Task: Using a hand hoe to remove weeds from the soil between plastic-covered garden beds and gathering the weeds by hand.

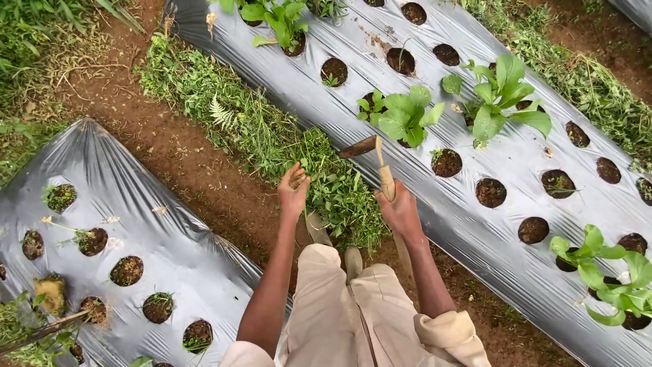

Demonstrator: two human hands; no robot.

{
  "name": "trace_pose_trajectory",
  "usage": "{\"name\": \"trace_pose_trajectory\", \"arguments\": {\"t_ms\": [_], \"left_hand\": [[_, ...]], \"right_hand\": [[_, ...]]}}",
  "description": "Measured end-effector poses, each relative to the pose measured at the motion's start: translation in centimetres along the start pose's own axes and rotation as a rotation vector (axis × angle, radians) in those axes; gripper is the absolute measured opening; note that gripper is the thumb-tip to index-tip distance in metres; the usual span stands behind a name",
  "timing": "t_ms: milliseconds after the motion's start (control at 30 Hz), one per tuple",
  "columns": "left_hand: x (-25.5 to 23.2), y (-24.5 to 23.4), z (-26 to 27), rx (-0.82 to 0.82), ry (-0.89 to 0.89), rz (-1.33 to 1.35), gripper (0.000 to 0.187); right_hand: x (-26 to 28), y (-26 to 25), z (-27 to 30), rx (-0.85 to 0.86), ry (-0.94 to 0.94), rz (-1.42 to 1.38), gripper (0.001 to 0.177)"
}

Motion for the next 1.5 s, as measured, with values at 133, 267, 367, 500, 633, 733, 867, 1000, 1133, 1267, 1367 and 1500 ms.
{"name": "trace_pose_trajectory", "arguments": {"t_ms": [133,267,367,500,633,733,867,1000,1133,1267,1367,1500], "left_hand": [[-6.3,5.4,3.0,0.132,0.111,-0.281,0.065],[-7.6,9.8,4.9,0.339,0.185,-0.492,0.053],[-5.3,11.6,6.3,0.388,0.162,-0.575,0.037],[-7.5,13.0,11.1,0.418,0.15,-0.661,0.035],[-0.9,13.6,8.2,0.514,0.031,-0.425,0.031],[1.7,13.8,7.4,0.524,0.017,-0.499,0.026],[1.5,14.2,8.4,0.587,0.021,-0.479,0.041],[1.8,11.8,5.9,0.414,0.104,-0.306,0.034],[2.6,7.3,5.4,0.046,0.065,0.026,0.027],[8.1,6.6,4.2,-0.206,-0.043,0.207,0.014],[10.2,8.3,3.4,-0.232,-0.167,0.332,0.013],[10.2,10.8,3.9,-0.175,-0.185,0.296,0.022]], "right_hand": [[-1.7,-1.3,2.8,0.032,-0.089,0.202,0.04],[-2.9,-3.1,5.9,0.13,-0.122,0.129,0.031],[-4.4,-4.2,8.6,0.141,-0.117,0.075,0.032],[-9.5,-4.8,9.1,0.124,-0.036,-0.071,0.04],[-8.2,-5.8,11.0,0.146,-0.027,-0.11,0.03],[-9.1,-5.9,10.9,0.13,-0.006,-0.135,0.024],[-10.2,-5.2,10.5,0.1,-0.004,-0.15,0.023],[-7.6,-4.1,10.3,0.142,-0.004,-0.316,0.02],[-11.0,-3.0,7.1,0.171,0.096,-0.642,0.021],[-13.8,-0.4,4.5,0.374,0.278,-1.227,0.02],[-16.4,2.0,3.2,0.513,0.419,-1.584,0.019],[-16.9,3.5,5.2,0.634,0.525,-1.814,0.019]]}}
Point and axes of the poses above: each hand's wrist, its own z-axis away from the middle knuckle, its own y-axis out of the palm, x = y × z, the point moved 6 cm from there along -z, towards the middle knuckle, and after that the axes turned 10 degrees about x, right-handed, at the moved point
